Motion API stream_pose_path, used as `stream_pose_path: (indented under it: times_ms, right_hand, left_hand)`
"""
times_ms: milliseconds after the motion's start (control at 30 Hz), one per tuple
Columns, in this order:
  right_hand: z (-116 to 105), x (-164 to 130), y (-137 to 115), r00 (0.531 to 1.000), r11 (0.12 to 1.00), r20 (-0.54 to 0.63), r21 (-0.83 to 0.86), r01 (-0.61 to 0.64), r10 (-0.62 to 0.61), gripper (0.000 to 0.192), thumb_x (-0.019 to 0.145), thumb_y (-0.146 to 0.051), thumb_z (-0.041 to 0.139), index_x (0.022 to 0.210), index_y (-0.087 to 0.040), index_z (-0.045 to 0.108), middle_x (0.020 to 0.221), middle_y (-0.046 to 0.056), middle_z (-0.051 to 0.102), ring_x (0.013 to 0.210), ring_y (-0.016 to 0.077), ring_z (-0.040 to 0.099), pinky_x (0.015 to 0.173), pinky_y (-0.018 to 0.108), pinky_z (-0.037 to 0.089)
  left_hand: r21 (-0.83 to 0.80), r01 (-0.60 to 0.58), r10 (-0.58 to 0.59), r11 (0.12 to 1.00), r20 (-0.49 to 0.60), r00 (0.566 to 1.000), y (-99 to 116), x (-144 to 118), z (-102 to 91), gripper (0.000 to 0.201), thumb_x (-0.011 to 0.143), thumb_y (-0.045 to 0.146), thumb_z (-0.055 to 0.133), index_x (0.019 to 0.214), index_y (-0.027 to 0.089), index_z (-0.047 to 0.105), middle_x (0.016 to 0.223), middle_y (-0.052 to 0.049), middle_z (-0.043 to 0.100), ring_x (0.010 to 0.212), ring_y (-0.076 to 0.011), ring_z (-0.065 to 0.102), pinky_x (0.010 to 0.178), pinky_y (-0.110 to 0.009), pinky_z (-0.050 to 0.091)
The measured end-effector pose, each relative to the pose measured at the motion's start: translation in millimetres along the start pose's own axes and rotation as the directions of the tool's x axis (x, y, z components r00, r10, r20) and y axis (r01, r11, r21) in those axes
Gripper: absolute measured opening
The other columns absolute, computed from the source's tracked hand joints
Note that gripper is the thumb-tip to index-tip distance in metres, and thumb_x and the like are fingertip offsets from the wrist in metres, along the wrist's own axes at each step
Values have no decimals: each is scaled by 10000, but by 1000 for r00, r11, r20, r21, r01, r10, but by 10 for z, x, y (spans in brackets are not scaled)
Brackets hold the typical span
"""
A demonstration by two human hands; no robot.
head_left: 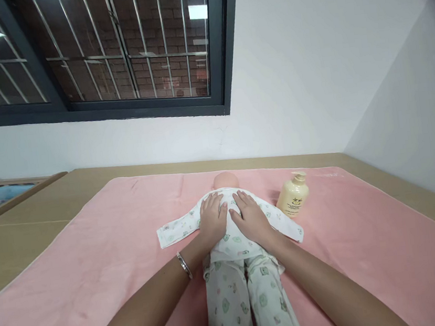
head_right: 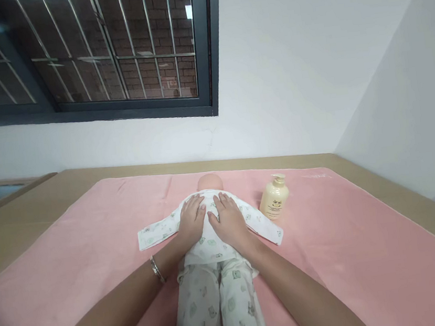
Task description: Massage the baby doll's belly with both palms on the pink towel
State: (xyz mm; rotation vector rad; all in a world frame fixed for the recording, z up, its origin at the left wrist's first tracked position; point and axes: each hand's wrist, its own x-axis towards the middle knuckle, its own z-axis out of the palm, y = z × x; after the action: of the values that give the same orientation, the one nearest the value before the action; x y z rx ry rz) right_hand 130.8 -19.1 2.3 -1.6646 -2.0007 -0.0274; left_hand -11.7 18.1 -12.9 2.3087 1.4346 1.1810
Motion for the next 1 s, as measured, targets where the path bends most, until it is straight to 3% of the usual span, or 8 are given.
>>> stream_pose_path:
  times_ms: [167,300,433,567,700,800,1000]
  right_hand:
    - [-56,-81,-159,997,986,0,-146,-81,81,568,963,-383,318,1401,-35,418,1421,222,444,1357,323,353,1103,440,285]
    - [-97,-187,-288,999,977,39,-214,-20,29,533,961,-315,319,1383,-10,437,1398,246,461,1328,333,396,1100,458,273]
    - [-120,-207,-296,998,987,63,-155,28,-19,499,959,-283,330,1371,-32,457,1398,231,468,1339,313,387,1113,461,249]
    - [-130,-22,-89,997,1000,78,-6,18,-18,495,986,-346,293,1368,-88,472,1447,179,429,1378,266,336,1125,415,250]
    - [-143,161,135,994,997,106,66,-28,21,467,1000,-325,247,1382,-157,454,1475,113,408,1400,238,295,1131,485,216]
    - [-156,118,83,993,998,106,31,-50,46,466,994,-309,253,1384,-150,451,1457,127,431,1386,258,323,1119,504,231]
    - [-202,-167,-293,993,990,100,-120,79,-67,458,952,-220,310,1313,-44,531,1359,219,516,1309,309,434,1116,450,263]
  left_hand:
    - [47,24,-25,999,20,999,-7,7,-2,397,947,341,353,1263,178,529,1400,-105,502,1368,-274,339,1146,-531,199]
    - [26,47,-48,999,58,997,-36,40,-20,398,930,343,391,1262,172,529,1391,-111,511,1357,-268,358,1141,-516,223]
    - [17,75,-76,997,79,994,-74,80,-31,463,927,357,393,1330,145,476,1423,-121,481,1369,-273,346,1144,-492,240]
    - [75,120,-127,990,99,987,13,32,-37,584,935,376,365,1431,68,336,1490,-177,375,1398,-309,296,1140,-507,244]
    - [132,53,-69,990,126,990,247,-125,-62,503,923,306,367,1376,104,451,1483,-149,396,1401,-321,288,1141,-537,227]
    - [67,77,-85,995,124,989,335,-138,-105,470,873,219,405,1320,140,528,1455,-108,451,1385,-283,332,1151,-487,249]
    - [-64,194,-180,979,175,968,88,185,-174,428,890,249,373,1252,135,570,1368,-105,548,1320,-242,436,1131,-432,304]
